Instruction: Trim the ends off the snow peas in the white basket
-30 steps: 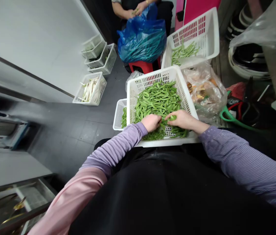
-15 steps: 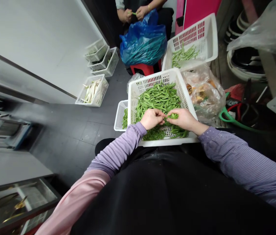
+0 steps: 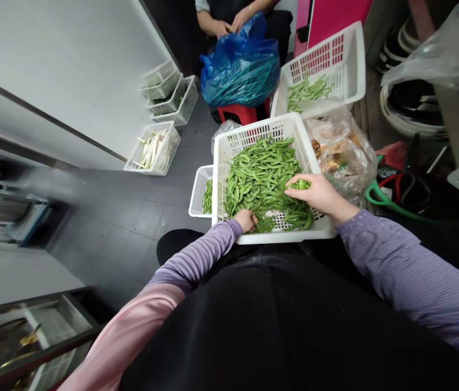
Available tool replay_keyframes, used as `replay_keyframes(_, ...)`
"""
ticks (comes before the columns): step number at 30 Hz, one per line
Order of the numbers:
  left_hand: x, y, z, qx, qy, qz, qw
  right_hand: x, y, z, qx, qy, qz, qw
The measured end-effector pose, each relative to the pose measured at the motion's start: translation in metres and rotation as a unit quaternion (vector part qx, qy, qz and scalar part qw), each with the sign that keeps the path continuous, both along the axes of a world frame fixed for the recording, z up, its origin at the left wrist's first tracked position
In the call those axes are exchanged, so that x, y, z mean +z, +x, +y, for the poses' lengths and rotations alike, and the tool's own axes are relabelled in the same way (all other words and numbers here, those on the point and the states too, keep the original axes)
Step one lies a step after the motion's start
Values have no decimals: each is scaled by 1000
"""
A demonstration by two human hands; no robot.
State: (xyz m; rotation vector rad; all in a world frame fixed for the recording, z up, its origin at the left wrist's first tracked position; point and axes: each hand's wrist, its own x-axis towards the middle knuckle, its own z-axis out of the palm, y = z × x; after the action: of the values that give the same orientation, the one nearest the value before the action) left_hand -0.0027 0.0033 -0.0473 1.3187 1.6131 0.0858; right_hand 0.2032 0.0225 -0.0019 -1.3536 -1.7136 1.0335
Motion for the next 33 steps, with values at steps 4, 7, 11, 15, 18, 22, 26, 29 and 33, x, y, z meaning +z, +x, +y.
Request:
replay_keyframes(4,25,3,7,-79,53,-98,991,-2,0,2,-24,-51,42,998)
replay_keyframes(7,54,19,15,-132,32,-169,976,-5,-5,2,-35,-90,87,992)
replay_keyframes(11,74,31,20,-145,44,-108,983,-7,-5,2,-63,-146,176,971)
replay_keyframes(15,78,30,21,-236,121,23,964,-6,1,2,-75,-104,90,988)
replay_keyframes(18,84,30,25,-360,249,211,874,-1,2,-2,-49,60,-100,992)
replay_keyframes(22,91,37,28,-476,310,293,769,0,-2,-6,86,170,-225,955)
replay_keyframes(26,85,43,28,-461,411,232,752,-3,-1,-3,43,139,-173,974)
replay_keyframes(29,75,49,28,-371,485,177,772,-2,-1,-1,-27,85,-30,996)
replay_keyframes(33,61,53,28,-226,500,132,826,-1,-4,0,-96,-85,211,969)
